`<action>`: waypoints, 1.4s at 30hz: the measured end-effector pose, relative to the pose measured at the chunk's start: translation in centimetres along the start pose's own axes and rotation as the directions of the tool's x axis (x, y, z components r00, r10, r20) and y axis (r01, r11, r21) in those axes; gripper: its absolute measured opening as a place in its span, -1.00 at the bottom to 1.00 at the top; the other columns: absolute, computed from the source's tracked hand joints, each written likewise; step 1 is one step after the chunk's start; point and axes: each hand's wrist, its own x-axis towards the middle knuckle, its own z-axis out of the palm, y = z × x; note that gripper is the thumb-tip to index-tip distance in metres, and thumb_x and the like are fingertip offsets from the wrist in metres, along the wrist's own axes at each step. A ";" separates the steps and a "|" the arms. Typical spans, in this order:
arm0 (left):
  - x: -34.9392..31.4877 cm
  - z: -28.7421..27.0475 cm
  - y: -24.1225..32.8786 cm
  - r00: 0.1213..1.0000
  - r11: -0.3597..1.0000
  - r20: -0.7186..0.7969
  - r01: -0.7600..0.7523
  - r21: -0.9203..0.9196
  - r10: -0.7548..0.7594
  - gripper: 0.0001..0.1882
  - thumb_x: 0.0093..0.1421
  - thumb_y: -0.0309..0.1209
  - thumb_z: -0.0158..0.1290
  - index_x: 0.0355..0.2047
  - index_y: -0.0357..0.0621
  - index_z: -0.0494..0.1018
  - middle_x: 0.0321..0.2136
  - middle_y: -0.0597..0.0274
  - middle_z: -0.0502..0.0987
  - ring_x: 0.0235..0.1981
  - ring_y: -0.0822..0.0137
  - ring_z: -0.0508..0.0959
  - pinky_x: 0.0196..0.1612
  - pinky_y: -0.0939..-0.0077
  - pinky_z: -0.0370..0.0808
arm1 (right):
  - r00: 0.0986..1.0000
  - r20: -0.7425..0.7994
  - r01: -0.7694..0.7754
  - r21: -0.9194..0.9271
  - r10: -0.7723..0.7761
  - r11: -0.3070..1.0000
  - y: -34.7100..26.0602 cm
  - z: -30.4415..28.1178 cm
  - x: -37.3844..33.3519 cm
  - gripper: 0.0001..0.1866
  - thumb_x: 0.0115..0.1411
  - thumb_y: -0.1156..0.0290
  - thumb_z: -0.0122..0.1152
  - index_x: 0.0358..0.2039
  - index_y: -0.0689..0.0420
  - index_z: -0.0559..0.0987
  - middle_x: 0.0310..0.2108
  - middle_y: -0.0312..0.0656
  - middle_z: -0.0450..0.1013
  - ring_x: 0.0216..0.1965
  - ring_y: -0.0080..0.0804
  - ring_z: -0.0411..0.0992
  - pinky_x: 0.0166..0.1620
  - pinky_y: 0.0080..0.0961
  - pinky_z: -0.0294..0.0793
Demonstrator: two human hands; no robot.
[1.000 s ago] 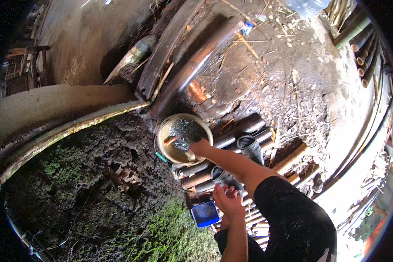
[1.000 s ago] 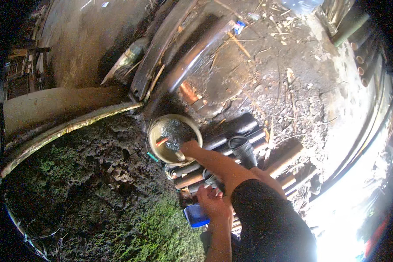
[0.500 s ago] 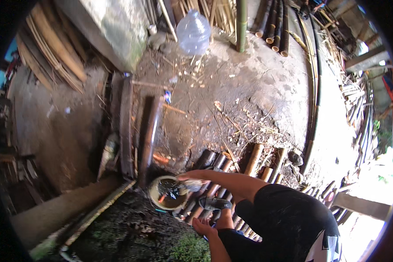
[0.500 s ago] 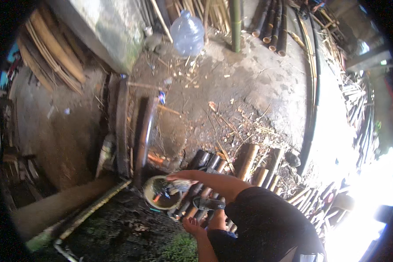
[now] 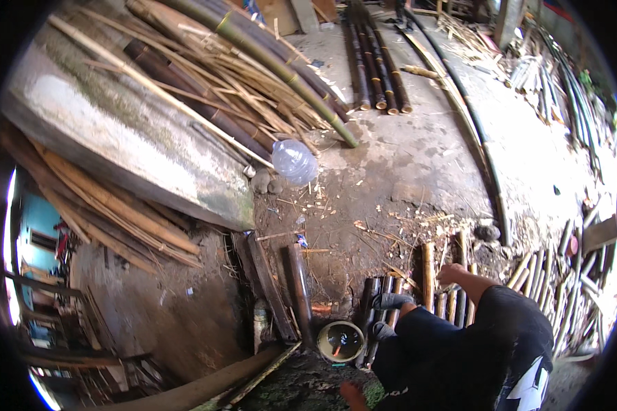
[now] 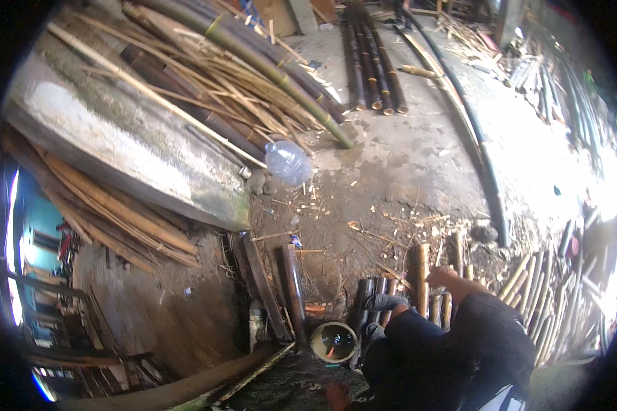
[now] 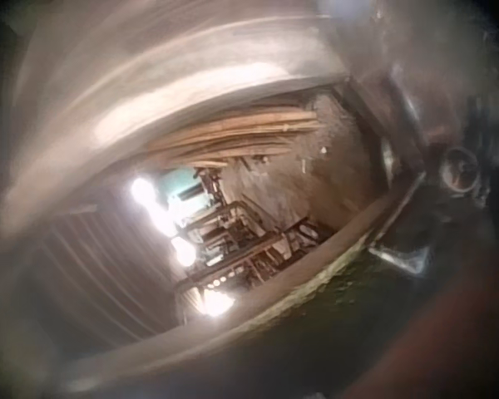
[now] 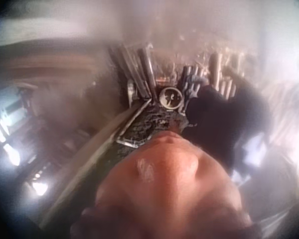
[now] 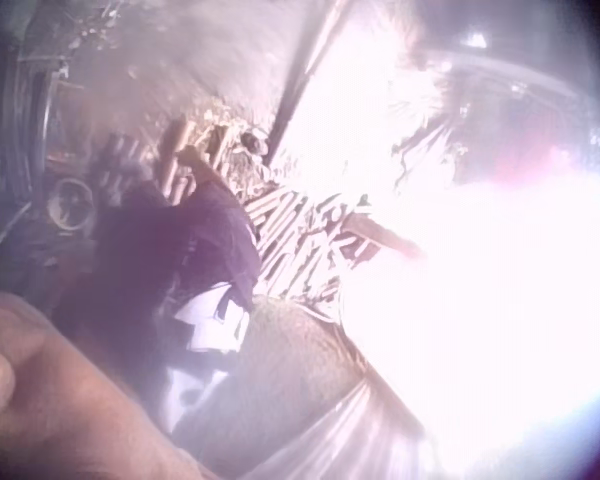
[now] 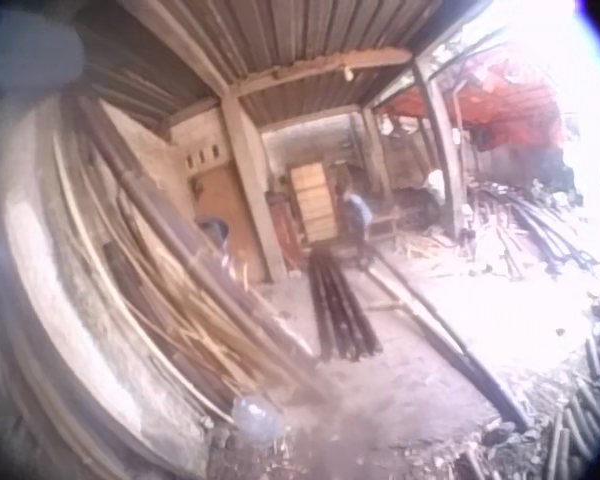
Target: The person flips a small bamboo stool, wipes its legs with a cloth, and then applies a brown finish to the legs using a brush and a paint can. The person repeatedly dips the brush and paints the legs while the stool remains on the ground.
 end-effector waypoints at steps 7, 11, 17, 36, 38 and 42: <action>-3.0 -4.9 6.3 0.552 0.412 0.519 -0.834 0.368 0.653 -0.69 0.25 -0.18 -0.06 -0.56 -0.05 0.30 -0.70 0.29 0.28 -0.70 0.29 0.32 -0.62 0.41 0.30 | 0.978 0.143 0.153 -0.007 -0.151 0.988 5.3 15.3 -11.0 -0.71 0.14 0.06 0.14 -0.28 -0.10 0.69 -0.27 -0.25 0.61 -0.18 -0.20 0.57 -0.18 -0.18 0.55; -2.5 -4.7 7.8 0.821 0.806 0.272 -0.558 0.198 0.502 -0.67 0.24 -0.17 -0.06 -0.59 -0.07 0.33 -0.68 0.28 0.34 -0.70 0.32 0.35 -0.61 0.43 0.31 | 0.923 0.362 -0.197 0.156 0.130 0.968 6.7 20.5 -19.6 -0.75 0.14 0.09 0.16 -0.30 -0.11 0.69 -0.29 -0.26 0.61 -0.18 -0.22 0.57 -0.21 -0.21 0.54; 0.6 -2.8 10.0 0.835 0.857 0.368 -0.490 0.160 0.409 -0.67 0.21 -0.17 -0.06 -0.56 -0.12 0.42 -0.66 0.20 0.42 -0.67 0.30 0.43 -0.61 0.35 0.36 | 0.952 0.302 -0.105 0.204 0.039 0.973 5.7 28.1 -29.4 -0.76 0.14 0.11 0.17 -0.29 -0.10 0.69 -0.28 -0.27 0.61 -0.16 -0.25 0.57 -0.22 -0.23 0.54; -6.9 9.4 11.2 0.777 0.697 0.618 -0.509 0.504 0.120 -0.77 0.28 -0.16 0.03 -0.22 -0.02 0.43 -0.52 0.35 0.46 -0.59 0.43 0.47 -0.59 0.56 0.37 | 0.334 0.166 -0.564 0.824 0.928 0.055 11.0 32.1 -47.7 -0.63 0.06 0.16 0.21 -0.16 0.06 0.61 -0.21 -0.01 0.57 -0.08 -0.07 0.52 -0.06 -0.15 0.51; -9.5 13.0 10.7 0.753 0.661 0.653 -0.533 0.527 0.086 -0.79 0.29 -0.15 0.03 -0.25 0.00 0.42 -0.54 0.37 0.45 -0.61 0.47 0.45 -0.65 0.61 0.31 | 0.100 0.294 -0.444 0.868 0.950 -0.222 10.6 33.5 -53.3 -0.53 0.07 0.24 0.18 0.01 0.11 0.52 -0.23 0.12 0.55 -0.11 0.14 0.49 -0.05 -0.04 0.47; -14.5 17.7 8.8 0.765 0.585 0.639 -0.554 0.592 0.078 -0.74 0.28 -0.13 0.03 -0.19 -0.01 0.44 -0.48 0.33 0.48 -0.54 0.45 0.49 -0.62 0.62 0.33 | -0.422 0.475 0.104 0.871 0.772 -0.479 15.9 39.8 -59.0 -0.46 0.03 0.22 0.28 0.07 -0.04 0.45 -0.02 0.11 0.42 0.02 0.10 0.41 0.02 -0.13 0.43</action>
